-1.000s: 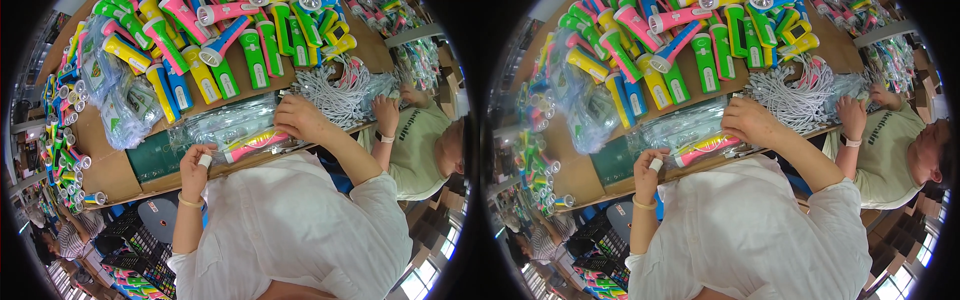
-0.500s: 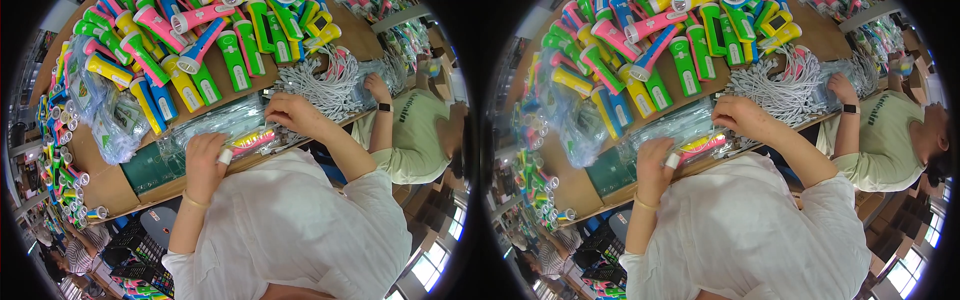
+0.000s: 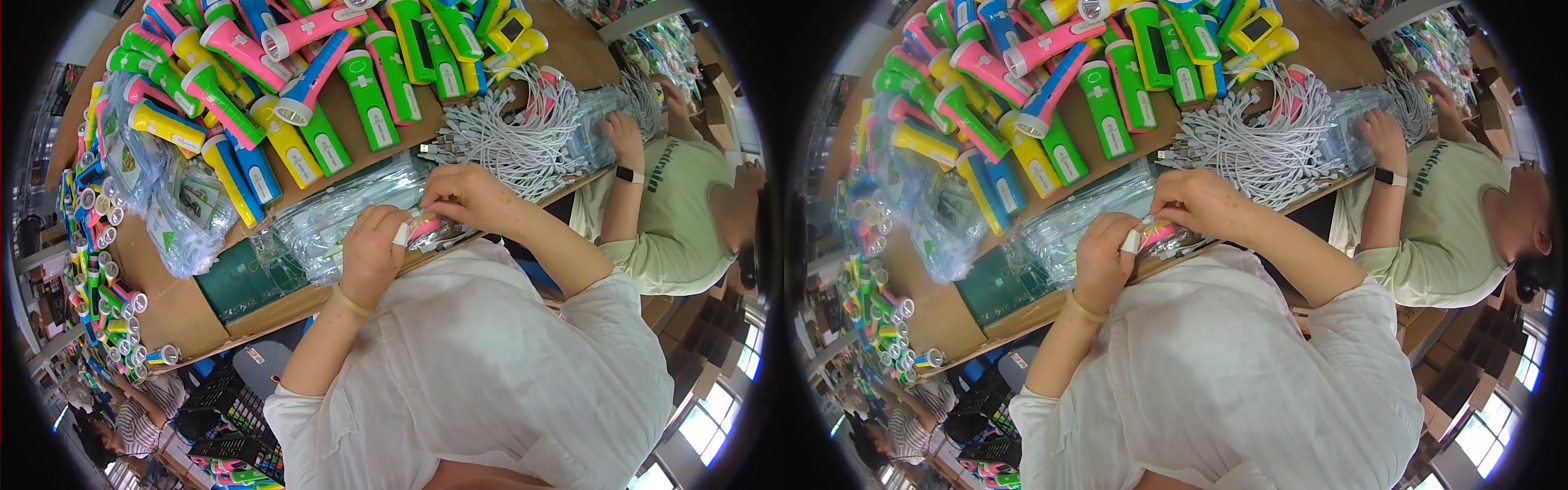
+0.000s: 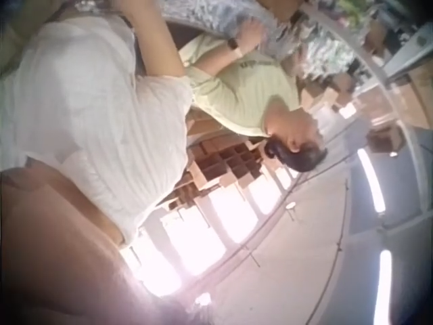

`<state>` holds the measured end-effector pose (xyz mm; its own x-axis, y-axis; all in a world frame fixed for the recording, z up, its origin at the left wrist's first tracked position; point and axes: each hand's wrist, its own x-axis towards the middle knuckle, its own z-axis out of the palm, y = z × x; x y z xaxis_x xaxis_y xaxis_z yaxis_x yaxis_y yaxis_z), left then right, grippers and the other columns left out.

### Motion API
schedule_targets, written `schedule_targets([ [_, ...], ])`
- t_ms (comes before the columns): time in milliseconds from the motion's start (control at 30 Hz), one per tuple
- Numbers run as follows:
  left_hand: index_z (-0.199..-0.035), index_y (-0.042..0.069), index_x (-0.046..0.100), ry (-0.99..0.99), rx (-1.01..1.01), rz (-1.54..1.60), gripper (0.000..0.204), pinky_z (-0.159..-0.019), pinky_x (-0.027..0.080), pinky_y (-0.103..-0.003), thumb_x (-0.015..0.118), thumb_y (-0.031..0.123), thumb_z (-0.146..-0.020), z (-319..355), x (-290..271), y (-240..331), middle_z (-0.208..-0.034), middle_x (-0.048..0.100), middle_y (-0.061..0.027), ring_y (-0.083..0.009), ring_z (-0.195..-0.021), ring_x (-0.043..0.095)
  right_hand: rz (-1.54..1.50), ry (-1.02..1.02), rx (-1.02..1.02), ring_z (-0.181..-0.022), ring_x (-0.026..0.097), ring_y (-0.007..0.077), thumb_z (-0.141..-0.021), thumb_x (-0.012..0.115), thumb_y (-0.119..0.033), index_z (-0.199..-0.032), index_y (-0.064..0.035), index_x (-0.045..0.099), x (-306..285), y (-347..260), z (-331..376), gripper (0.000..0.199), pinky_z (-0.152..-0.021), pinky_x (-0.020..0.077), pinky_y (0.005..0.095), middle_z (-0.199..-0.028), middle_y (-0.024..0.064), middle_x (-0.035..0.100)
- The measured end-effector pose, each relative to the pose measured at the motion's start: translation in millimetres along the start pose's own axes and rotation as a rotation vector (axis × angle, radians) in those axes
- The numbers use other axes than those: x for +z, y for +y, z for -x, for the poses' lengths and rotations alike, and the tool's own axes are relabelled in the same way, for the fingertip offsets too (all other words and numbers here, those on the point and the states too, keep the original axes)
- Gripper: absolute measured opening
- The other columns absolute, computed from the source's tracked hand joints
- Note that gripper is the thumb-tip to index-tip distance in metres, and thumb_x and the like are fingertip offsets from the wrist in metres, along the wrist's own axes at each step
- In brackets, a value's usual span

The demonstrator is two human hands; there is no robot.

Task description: Packaging handheld flashlights along with their USB charging cables into individual plastic bags on an assembly line.

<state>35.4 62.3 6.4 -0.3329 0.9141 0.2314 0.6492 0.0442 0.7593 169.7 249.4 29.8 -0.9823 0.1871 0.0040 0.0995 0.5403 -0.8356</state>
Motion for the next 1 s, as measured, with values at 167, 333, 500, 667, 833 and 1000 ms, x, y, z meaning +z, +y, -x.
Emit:
schedule_targets([
  [167,-0.096,0.001,0.068,0.121,0.026,0.069,0.021,-0.076,0.054,-0.042,0.069,-0.004,-0.076,3.9,3.1,-1.6,-0.095,0.067,-0.0142,-0.0340,-0.086,0.064,0.064,0.020,0.005,-0.079,0.067,0.0301,-0.082,0.076,-0.007,-0.090,-0.0039,0.071,6.1,-6.2,1.9,0.010,-0.069,0.0545,0.0387,-0.087,0.0091,0.067],
  [333,-0.095,0.001,0.068,0.143,0.051,0.079,0.021,-0.073,0.054,-0.041,0.069,-0.005,-0.075,7.8,4.7,-1.9,-0.094,0.067,-0.0141,-0.0336,-0.085,0.065,0.225,0.027,-0.097,-0.079,0.067,0.0289,-0.080,0.078,-0.009,-0.091,-0.0053,0.073,8.2,-12.3,0.9,0.012,-0.071,0.0552,0.0388,-0.088,0.0077,0.068],
  [500,-0.095,0.001,0.068,0.180,0.048,0.088,0.021,-0.072,0.054,-0.040,0.069,-0.005,-0.075,9.1,2.1,-2.0,-0.094,0.067,-0.0139,-0.0333,-0.084,0.065,0.221,-0.016,-0.137,-0.085,0.067,0.0297,-0.082,0.076,-0.015,-0.089,-0.0074,0.073,9.8,-4.7,5.4,0.010,-0.071,0.0536,0.0409,-0.089,0.0068,0.069],
  [667,-0.095,0.001,0.068,0.218,0.031,0.125,0.021,-0.073,0.054,-0.040,0.068,-0.005,-0.076,8.0,2.4,-3.4,-0.094,0.067,-0.0135,-0.0331,-0.084,0.065,0.189,0.024,0.058,-0.084,0.066,0.0281,-0.079,0.080,-0.011,-0.089,-0.0046,0.074,16.1,-12.3,4.8,0.014,-0.070,0.0540,0.0376,-0.088,0.0091,0.068],
  [833,-0.096,0.002,0.068,0.193,0.026,0.121,0.020,-0.074,0.054,-0.040,0.068,-0.005,-0.076,12.6,6.2,-2.3,-0.094,0.067,-0.0134,-0.0331,-0.085,0.065,0.036,-0.037,-0.036,-0.082,0.066,0.0299,-0.079,0.081,-0.019,-0.086,-0.0046,0.074,11.8,-6.3,-0.5,0.017,-0.069,0.0522,0.0404,-0.091,0.0100,0.067],
  [1000,-0.097,0.002,0.069,0.155,0.016,0.133,0.020,-0.076,0.054,-0.041,0.068,-0.004,-0.078,10.9,-0.5,-1.6,-0.095,0.067,-0.0143,-0.0338,-0.086,0.065,0.033,-0.065,0.111,-0.083,0.064,0.0256,-0.078,0.083,-0.018,-0.092,-0.0027,0.069,3.0,-25.3,-16.0,0.025,-0.070,0.0518,0.0386,-0.091,0.0083,0.065],
])
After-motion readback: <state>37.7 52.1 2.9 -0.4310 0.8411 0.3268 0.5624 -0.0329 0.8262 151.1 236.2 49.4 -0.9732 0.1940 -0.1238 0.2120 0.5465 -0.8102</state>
